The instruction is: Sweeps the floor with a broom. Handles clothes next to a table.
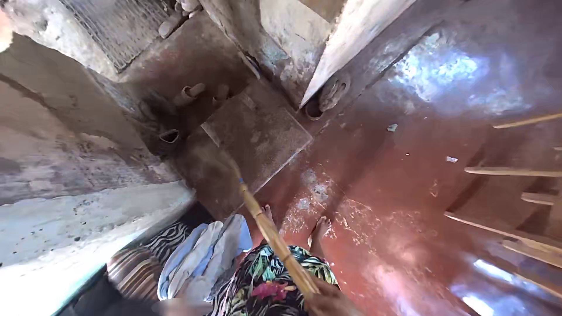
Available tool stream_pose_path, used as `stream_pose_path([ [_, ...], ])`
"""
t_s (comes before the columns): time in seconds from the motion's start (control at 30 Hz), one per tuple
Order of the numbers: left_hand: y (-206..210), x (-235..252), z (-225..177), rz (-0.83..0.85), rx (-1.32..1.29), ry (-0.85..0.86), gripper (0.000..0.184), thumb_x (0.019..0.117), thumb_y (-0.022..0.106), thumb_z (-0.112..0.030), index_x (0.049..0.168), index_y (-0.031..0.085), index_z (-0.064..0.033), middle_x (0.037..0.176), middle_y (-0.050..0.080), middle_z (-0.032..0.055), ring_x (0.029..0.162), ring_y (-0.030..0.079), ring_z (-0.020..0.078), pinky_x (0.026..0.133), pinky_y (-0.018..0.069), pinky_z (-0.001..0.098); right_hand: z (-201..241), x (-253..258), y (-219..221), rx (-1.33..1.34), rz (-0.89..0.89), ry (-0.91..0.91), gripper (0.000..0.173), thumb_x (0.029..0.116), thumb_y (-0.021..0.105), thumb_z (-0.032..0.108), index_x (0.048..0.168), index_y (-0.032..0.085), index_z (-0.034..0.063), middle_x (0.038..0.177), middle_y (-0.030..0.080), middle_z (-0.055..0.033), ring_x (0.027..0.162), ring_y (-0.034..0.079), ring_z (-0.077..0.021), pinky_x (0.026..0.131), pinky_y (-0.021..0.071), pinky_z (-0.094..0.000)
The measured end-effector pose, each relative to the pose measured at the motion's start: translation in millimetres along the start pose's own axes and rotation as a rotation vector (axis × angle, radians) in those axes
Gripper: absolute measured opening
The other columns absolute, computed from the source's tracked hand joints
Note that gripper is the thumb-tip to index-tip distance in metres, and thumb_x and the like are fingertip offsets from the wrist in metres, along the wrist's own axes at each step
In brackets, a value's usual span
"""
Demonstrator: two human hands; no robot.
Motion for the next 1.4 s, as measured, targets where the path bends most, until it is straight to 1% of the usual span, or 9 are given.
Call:
stream_pose_path([
  [0.17, -7, -38, 20, 0.001, 0.015, 0.043, 0.036, 0.1036, 0.053, -0.017, 0.135, 0.045, -0.0004, 0.113, 0.059, 0.0126, 0.093, 0.061, 0.0172, 0.079, 0.0553, 0.0390, -6, 55, -45, -0.074, -0.022, 0.047, 0.053, 0.1040, 0.054, 0.010, 0.155, 0.039, 0.0110, 0.097, 0.066, -0.0079, 0.067, 0.058, -0.0113, 0.060, 0.0506, -0.0299],
  [0.47, 22, -92, 56, -0.013, -0.072, 0.057, 0.028, 0.1065, 0.044, -0.022, 0.128, 0.049, -0.0048, 0.105, 0.059, 0.0079, 0.090, 0.061, 0.0147, 0.078, 0.0555, 0.0373, 22, -61, -289, 0.269, -0.648, -0.242, 0.057, 0.1088, 0.042, 0.009, 0.162, 0.023, 0.0138, 0.087, 0.060, -0.0084, 0.056, 0.056, -0.0134, 0.049, 0.0496, -0.0300],
  [0.57, 28, -109, 45, -0.015, -0.101, 0.137, 0.027, 0.1080, 0.040, -0.024, 0.127, 0.048, -0.0061, 0.104, 0.059, 0.0054, 0.090, 0.061, 0.0125, 0.079, 0.0554, 0.0357, 8, -83, -284, 0.071, -0.611, -0.140, 0.056, 0.1056, 0.051, 0.007, 0.158, 0.031, 0.0058, 0.085, 0.060, -0.0097, 0.056, 0.057, -0.0139, 0.052, 0.0514, -0.0311],
  [0.7, 27, -137, 23, -0.060, -0.119, 0.177, 0.033, 0.1089, 0.038, -0.029, 0.134, 0.045, -0.0095, 0.113, 0.057, 0.0064, 0.098, 0.059, 0.0140, 0.083, 0.0542, 0.0387, -47, -81, -240, -0.087, -0.188, 0.050, 0.060, 0.1031, 0.053, 0.008, 0.159, 0.033, 0.0110, 0.097, 0.062, -0.0106, 0.067, 0.057, -0.0132, 0.062, 0.0511, -0.0320],
  [0.87, 30, -164, 8, -0.064, -0.141, 0.254, 0.029, 0.1089, 0.036, -0.027, 0.130, 0.046, -0.0106, 0.109, 0.059, 0.0045, 0.096, 0.062, 0.0126, 0.081, 0.0563, 0.0366, -85, 30, -179, -0.326, 0.187, 0.192, 0.048, 0.1034, 0.058, 0.017, 0.150, 0.048, 0.0136, 0.109, 0.063, -0.0135, 0.082, 0.060, -0.0190, 0.074, 0.0516, -0.0398],
  [1.0, 39, -182, 4, -0.146, -0.030, 0.253, 0.033, 0.1081, 0.038, -0.032, 0.132, 0.047, -0.0107, 0.113, 0.057, 0.0066, 0.098, 0.060, 0.0151, 0.080, 0.0542, 0.0394, -39, 95, -206, -0.602, 0.097, 0.104, 0.045, 0.1046, 0.058, 0.021, 0.144, 0.052, 0.0011, 0.136, 0.058, -0.0268, 0.123, 0.058, -0.0385, 0.106, 0.0441, -0.0572],
  [1.1, 52, -188, 3, -0.157, 0.011, 0.248, 0.033, 0.1083, 0.038, -0.031, 0.133, 0.047, -0.0106, 0.114, 0.057, 0.0075, 0.098, 0.060, 0.0163, 0.080, 0.0543, 0.0397, 21, 91, -299, -0.565, -0.167, 0.043, 0.050, 0.1024, 0.060, 0.023, 0.144, 0.051, -0.0039, 0.141, 0.055, -0.0283, 0.130, 0.054, -0.0392, 0.110, 0.0420, -0.0565],
  [1.23, 75, -180, 19, -0.093, -0.035, 0.218, 0.028, 0.1083, 0.038, -0.027, 0.130, 0.047, -0.0112, 0.110, 0.058, 0.0065, 0.096, 0.061, 0.0155, 0.080, 0.0555, 0.0387, 83, 38, -430, -0.035, -0.527, -0.133, 0.041, 0.1084, 0.048, 0.015, 0.148, 0.044, 0.0067, 0.113, 0.061, -0.0163, 0.086, 0.060, -0.0207, 0.077, 0.0528, -0.0383],
  [1.4, 99, -175, 31, -0.030, -0.054, 0.201, 0.026, 0.1080, 0.037, -0.027, 0.126, 0.049, -0.0118, 0.107, 0.060, 0.0049, 0.094, 0.063, 0.0144, 0.078, 0.0566, 0.0378, 94, -8, -479, 0.224, -0.762, -0.396, 0.062, 0.1065, 0.053, 0.013, 0.163, 0.028, 0.0208, 0.117, 0.063, -0.0161, 0.078, 0.060, -0.0184, 0.069, 0.0531, -0.0369],
])
Point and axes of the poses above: each hand's wrist, its own x-axis towards the middle knuckle, its own y-axis out of the palm, z = x × y, the point moved 9 cm from there along x, towards the middle knuckle
